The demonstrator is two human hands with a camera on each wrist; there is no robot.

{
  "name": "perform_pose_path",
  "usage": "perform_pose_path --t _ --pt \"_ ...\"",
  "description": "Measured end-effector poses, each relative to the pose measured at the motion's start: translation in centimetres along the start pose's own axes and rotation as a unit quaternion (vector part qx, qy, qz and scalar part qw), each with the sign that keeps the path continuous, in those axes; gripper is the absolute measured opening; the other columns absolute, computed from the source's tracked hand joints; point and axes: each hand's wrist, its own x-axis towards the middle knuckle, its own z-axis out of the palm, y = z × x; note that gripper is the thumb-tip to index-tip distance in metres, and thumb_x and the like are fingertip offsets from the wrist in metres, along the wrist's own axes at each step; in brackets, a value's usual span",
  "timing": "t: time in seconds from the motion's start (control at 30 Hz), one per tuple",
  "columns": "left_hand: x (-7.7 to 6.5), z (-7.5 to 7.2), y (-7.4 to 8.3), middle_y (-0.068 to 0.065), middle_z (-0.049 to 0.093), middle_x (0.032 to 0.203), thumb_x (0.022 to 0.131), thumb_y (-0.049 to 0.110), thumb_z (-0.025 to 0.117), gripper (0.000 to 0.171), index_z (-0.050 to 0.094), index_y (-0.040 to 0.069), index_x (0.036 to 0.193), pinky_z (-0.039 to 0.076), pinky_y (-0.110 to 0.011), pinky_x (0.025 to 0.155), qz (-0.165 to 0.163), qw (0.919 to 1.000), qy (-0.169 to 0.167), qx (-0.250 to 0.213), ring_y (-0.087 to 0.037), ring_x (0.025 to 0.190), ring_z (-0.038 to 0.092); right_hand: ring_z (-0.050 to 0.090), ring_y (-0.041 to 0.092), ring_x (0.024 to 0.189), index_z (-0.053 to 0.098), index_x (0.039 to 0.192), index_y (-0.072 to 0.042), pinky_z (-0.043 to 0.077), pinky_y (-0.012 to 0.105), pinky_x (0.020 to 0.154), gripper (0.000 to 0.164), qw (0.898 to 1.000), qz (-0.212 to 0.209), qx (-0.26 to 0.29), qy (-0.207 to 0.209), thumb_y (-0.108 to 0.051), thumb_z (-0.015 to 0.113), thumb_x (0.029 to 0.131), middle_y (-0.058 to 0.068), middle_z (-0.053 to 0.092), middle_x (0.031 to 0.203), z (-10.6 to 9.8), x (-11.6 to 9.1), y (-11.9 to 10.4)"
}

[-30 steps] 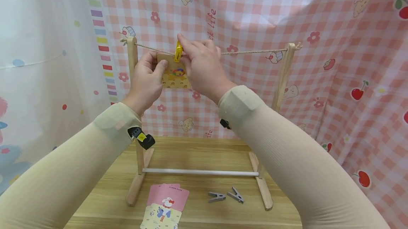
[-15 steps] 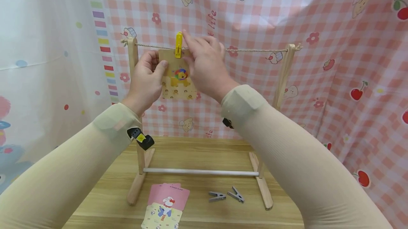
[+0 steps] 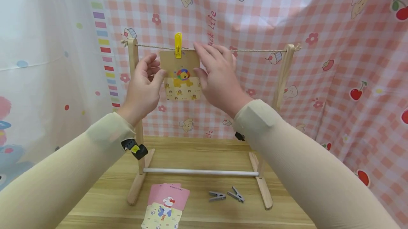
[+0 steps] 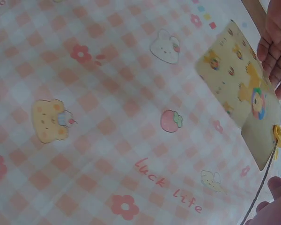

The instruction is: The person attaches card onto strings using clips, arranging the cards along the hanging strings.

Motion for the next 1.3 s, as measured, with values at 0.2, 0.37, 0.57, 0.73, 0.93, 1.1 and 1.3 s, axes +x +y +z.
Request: perform_pose_path --t 0.2,0.37,0.57,0.73,0.93,1.1,1.3 --pt "-2.3 -0.3 -0.5 -0.011 0.029 0.165 0.110 0.023 0.054 0.065 0.022 0.010 0.166 0.031 -0.040 0.127 0.034 0.9987 -0.011 0.037 -0.021 0.152 0.031 0.039 0.037 0.149 0.050 0.153 0.001 0.019 0.051 0.128 0.054 0.999 -0.026 0.017 0.011 -0.007 0.066 0.103 0.018 0.054 0.156 -0.1 -3.0 1.1" --pt "-4.4 -0.5 -1.3 -0.014 0.025 0.169 0.109 0.024 0.058 0.068 0.024 0.008 0.165 0.041 -0.048 0.120 0.072 0.9928 -0.038 0.088 -0.028 0.149 0.036 0.041 0.042 0.145 0.053 0.149 0.003 0.026 0.057 0.123 0.051 1.000 -0.024 0.015 0.002 -0.007 0.068 0.101 0.021 0.056 0.153 -0.1 -5.7 1.9" --pt "-6.9 -0.7 -3.2 -0.020 0.036 0.163 0.106 0.027 0.063 0.069 0.030 0.000 0.161 0.042 -0.055 0.116 0.132 0.9743 -0.081 0.163 -0.035 0.139 0.046 0.046 0.045 0.138 0.057 0.145 0.004 0.030 0.060 0.119 0.050 0.999 -0.031 0.002 -0.028 -0.006 0.072 0.098 0.024 0.058 0.148 0.4 -9.0 2.9" --pt "-8.7 -0.5 -4.9 -0.021 0.046 0.157 0.103 0.027 0.068 0.068 0.038 -0.001 0.157 0.035 -0.060 0.123 0.179 0.9548 -0.117 0.207 -0.038 0.147 0.044 0.049 0.046 0.135 0.061 0.141 0.003 0.034 0.064 0.116 0.048 0.998 -0.017 -0.003 -0.053 -0.006 0.075 0.096 0.024 0.061 0.145 1.2 -11.5 3.6" --pt "-10.6 -0.1 -6.4 -0.018 0.054 0.152 0.100 0.034 0.070 0.069 0.043 0.003 0.155 0.043 -0.058 0.118 0.200 0.9319 -0.165 0.254 -0.038 0.139 0.054 0.050 0.045 0.134 0.063 0.140 0.000 0.040 0.063 0.112 0.046 0.995 0.014 -0.005 -0.094 -0.010 0.076 0.097 0.021 0.061 0.146 2.5 -14.3 4.3" --pt "-12.0 0.1 -7.5 -0.014 0.054 0.154 0.099 0.040 0.072 0.072 0.043 0.009 0.157 0.044 -0.058 0.117 0.178 0.9191 -0.211 0.281 -0.036 0.140 0.055 0.051 0.041 0.135 0.062 0.142 -0.002 0.042 0.063 0.111 0.048 0.991 0.034 -0.003 -0.133 -0.013 0.075 0.098 0.017 0.061 0.148 3.4 -16.2 4.6" --pt "-13.5 0.4 -8.9 -0.011 0.054 0.154 0.097 0.043 0.075 0.077 0.043 0.009 0.158 0.044 -0.055 0.118 0.156 0.9048 -0.253 0.305 -0.034 0.141 0.053 0.051 0.038 0.136 0.061 0.143 -0.003 0.048 0.060 0.110 0.048 0.983 0.053 -0.002 -0.173 -0.016 0.074 0.099 0.015 0.060 0.148 4.4 -18.2 4.6"
